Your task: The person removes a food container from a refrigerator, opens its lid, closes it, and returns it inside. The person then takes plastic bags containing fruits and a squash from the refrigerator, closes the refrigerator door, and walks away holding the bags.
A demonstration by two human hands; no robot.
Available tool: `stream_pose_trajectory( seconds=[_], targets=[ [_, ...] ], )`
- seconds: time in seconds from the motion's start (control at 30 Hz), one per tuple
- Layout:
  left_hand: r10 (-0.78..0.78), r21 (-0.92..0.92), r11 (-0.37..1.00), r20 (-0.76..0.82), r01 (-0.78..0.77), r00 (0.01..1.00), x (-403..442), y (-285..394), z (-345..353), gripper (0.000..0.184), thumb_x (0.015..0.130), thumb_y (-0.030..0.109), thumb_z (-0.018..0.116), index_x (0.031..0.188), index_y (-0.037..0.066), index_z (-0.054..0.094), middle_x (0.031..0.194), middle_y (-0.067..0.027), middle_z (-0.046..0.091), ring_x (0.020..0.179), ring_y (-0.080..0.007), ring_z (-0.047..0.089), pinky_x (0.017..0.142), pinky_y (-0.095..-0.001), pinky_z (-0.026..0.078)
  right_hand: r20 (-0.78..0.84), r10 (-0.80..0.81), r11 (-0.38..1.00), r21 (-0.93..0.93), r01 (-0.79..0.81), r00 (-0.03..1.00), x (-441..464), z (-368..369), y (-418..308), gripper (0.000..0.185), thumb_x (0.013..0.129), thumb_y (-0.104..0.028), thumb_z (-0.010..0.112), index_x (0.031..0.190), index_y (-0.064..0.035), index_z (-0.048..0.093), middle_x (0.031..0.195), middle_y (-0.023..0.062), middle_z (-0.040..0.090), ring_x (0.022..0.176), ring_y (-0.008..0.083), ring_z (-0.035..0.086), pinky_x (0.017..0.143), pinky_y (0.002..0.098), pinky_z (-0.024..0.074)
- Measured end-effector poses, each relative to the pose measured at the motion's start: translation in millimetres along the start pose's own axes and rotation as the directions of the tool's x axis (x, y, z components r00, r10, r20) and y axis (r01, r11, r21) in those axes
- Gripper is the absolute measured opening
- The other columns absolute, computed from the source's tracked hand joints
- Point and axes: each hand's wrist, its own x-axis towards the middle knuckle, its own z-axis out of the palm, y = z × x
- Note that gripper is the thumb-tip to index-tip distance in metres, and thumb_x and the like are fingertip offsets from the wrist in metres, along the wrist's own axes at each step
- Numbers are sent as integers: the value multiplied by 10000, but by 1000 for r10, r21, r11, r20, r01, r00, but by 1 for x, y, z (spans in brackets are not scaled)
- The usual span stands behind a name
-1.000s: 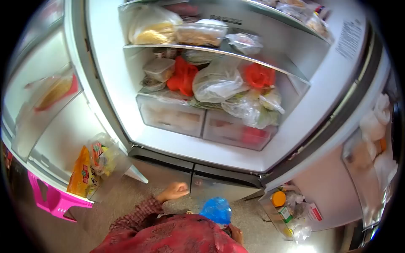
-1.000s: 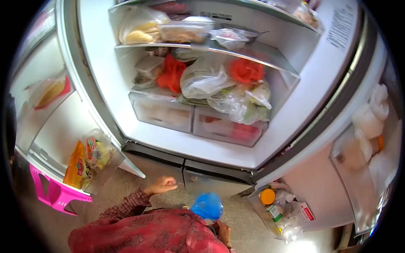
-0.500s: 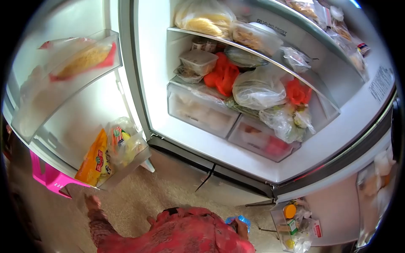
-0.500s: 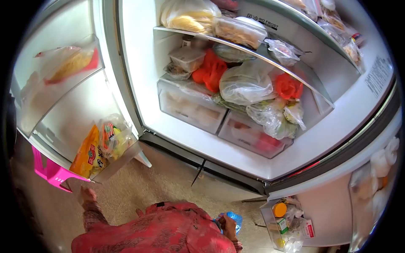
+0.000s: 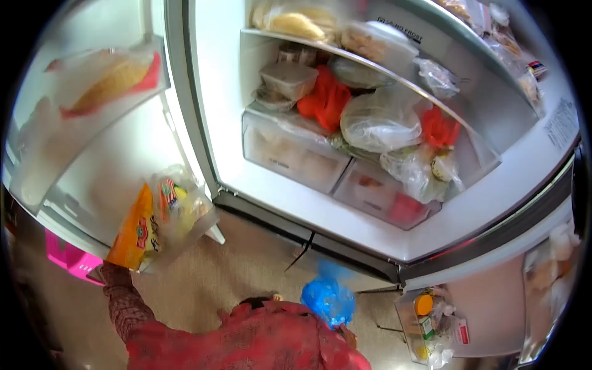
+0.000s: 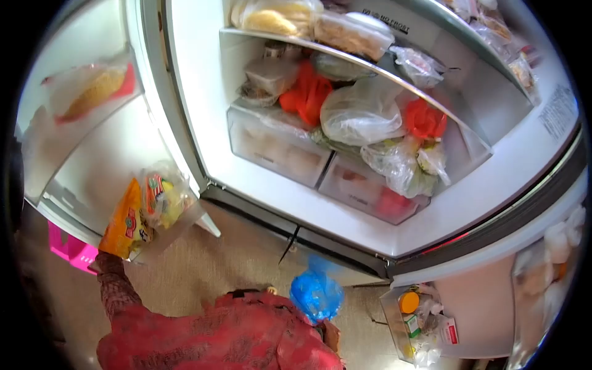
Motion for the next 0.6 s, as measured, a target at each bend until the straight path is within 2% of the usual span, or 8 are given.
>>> stream_pose_trajectory(
  seconds=[0.03,0.1,0.23,0.4,0.43,0.53,0.6],
  targets=[
    [5,-1,1000,13,-5,1000,-4,-4,-1,449,907,548,436,742,132,477,619,32,494,556,-133,456,533,-307,413,5,-42,997,-66,42,999,2,0,1,406,957,-319,487,972,66,616,750,94,641,666,147,579,646,285,470],
    [21,-2,1000,36,-21,999,-14,-10,-8,453,903,558,439,769,128,489,634,27,502,570,-130,465,541,-306,418,33,17,997,-69,-15,999,1,-1,4,404,957,-318,486,962,63,620,745,92,639,662,145,576,643,281,466],
    [14,-66,998,53,-11,998,-59,-10,-22,467,895,577,443,823,121,515,664,19,518,599,-124,483,558,-304,427,92,286,936,188,-298,954,3,-8,15,402,958,-316,485,941,59,628,734,89,635,654,142,570,637,274,459],
    [-50,-175,982,139,74,989,-129,-44,-53,499,885,601,450,891,111,546,701,8,538,635,-117,506,580,-302,439,204,522,704,444,-554,828,3,-30,2,396,959,-313,486,894,47,641,710,80,622,629,135,550,618,261,443],
    [-58,-195,977,168,91,984,-144,-51,-56,507,883,606,451,905,109,552,709,6,542,642,-115,511,584,-301,441,244,579,601,518,-609,778,1,-35,-2,395,958,-311,488,862,37,647,694,73,612,609,131,534,603,253,431],
    [-42,-243,964,279,113,959,-184,-68,-47,534,877,620,455,946,103,571,731,-1,554,663,-111,525,597,-300,448,305,525,625,496,-603,795,-13,-53,29,373,946,-308,511,822,21,637,678,73,601,574,129,503,572,255,416],
    [39,-270,960,398,77,916,-204,-82,-31,554,873,630,457,973,100,584,746,-5,562,678,-108,534,606,-299,453,284,530,643,480,-597,799,-23,-60,33,363,932,-311,537,780,8,620,665,74,594,556,128,492,551,271,419]
  ],
)
